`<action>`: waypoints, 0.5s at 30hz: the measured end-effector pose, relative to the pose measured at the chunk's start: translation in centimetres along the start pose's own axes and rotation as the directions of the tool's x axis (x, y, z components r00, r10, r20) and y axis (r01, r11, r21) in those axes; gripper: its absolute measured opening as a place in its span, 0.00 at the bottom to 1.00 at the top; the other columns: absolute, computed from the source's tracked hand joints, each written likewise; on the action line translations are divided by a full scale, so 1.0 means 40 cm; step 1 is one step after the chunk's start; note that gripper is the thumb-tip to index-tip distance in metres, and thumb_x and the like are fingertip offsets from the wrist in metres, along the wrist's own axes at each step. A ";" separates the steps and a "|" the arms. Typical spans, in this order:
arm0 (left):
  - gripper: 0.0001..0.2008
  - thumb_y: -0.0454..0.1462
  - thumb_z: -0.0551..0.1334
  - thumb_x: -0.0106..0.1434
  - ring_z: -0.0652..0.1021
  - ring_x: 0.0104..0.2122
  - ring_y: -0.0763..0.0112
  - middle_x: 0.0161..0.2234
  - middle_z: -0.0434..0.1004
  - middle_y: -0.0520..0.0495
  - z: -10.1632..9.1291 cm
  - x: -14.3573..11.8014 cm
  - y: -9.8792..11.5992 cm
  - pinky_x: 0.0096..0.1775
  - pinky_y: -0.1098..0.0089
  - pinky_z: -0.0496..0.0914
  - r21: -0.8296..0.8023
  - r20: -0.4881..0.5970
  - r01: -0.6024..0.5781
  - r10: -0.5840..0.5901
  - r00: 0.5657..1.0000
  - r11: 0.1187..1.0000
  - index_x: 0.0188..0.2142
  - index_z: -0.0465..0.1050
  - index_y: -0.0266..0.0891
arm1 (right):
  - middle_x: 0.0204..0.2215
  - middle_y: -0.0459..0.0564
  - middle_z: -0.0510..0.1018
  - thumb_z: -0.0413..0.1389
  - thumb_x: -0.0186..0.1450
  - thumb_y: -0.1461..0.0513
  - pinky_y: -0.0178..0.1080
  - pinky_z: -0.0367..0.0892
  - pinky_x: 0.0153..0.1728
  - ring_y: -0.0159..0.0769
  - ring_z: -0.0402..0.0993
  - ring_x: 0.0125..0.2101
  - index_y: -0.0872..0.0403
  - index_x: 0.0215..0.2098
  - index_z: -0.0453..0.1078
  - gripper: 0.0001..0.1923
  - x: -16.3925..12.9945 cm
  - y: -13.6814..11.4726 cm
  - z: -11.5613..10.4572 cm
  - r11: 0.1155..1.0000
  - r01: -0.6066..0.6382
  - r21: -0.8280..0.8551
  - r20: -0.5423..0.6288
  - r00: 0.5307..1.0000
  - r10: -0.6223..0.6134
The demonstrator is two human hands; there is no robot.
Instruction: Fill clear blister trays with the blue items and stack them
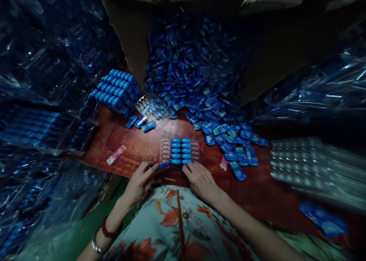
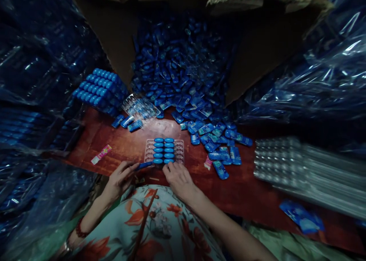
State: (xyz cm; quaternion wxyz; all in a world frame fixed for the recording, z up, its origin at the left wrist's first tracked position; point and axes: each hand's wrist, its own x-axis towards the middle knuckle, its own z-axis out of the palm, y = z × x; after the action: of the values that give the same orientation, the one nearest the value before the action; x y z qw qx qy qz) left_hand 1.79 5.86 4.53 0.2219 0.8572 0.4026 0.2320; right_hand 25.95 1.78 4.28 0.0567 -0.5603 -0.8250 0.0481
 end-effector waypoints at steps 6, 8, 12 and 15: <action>0.20 0.30 0.51 0.65 0.72 0.41 0.67 0.44 0.70 0.42 0.056 0.013 0.020 0.42 0.66 0.71 -0.010 0.026 -0.038 0.039 0.999 0.999 0.56 0.61 0.42 | 0.35 0.51 0.73 0.48 0.64 0.69 0.37 0.64 0.37 0.36 0.68 0.34 0.54 0.46 0.68 0.14 0.001 0.037 0.016 0.991 0.083 0.108 -0.024 0.996 -0.081; 0.17 0.31 0.50 0.66 0.72 0.39 0.67 0.41 0.71 0.43 0.078 0.035 0.023 0.42 0.65 0.71 -0.027 0.014 -0.031 0.032 0.999 0.999 0.54 0.62 0.39 | 0.34 0.51 0.72 0.47 0.65 0.68 0.37 0.64 0.37 0.35 0.68 0.33 0.54 0.46 0.67 0.13 -0.002 0.043 0.020 0.988 0.085 0.130 -0.053 0.996 -0.079; 0.12 0.31 0.47 0.67 0.71 0.33 0.68 0.33 0.71 0.44 0.085 0.072 0.028 0.36 0.68 0.70 0.023 0.073 -0.118 0.116 0.991 0.993 0.45 0.67 0.36 | 0.33 0.51 0.73 0.46 0.67 0.67 0.37 0.64 0.36 0.35 0.69 0.33 0.55 0.47 0.68 0.13 -0.007 0.046 0.032 0.989 0.113 0.091 -0.134 0.986 -0.100; 0.12 0.30 0.47 0.67 0.70 0.35 0.67 0.35 0.71 0.42 0.073 0.086 0.035 0.37 0.67 0.70 0.100 0.182 -0.230 0.209 0.961 0.968 0.43 0.67 0.35 | 0.32 0.52 0.73 0.45 0.67 0.67 0.36 0.64 0.35 0.34 0.69 0.32 0.57 0.48 0.68 0.15 -0.008 0.044 0.043 0.988 0.150 0.047 -0.189 0.972 -0.138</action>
State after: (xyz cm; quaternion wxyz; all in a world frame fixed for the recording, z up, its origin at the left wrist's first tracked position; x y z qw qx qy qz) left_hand 6.25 7.22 3.76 0.1762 0.9251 0.2976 0.1564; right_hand 27.44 2.12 2.31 0.1535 -0.4989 -0.8528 0.0168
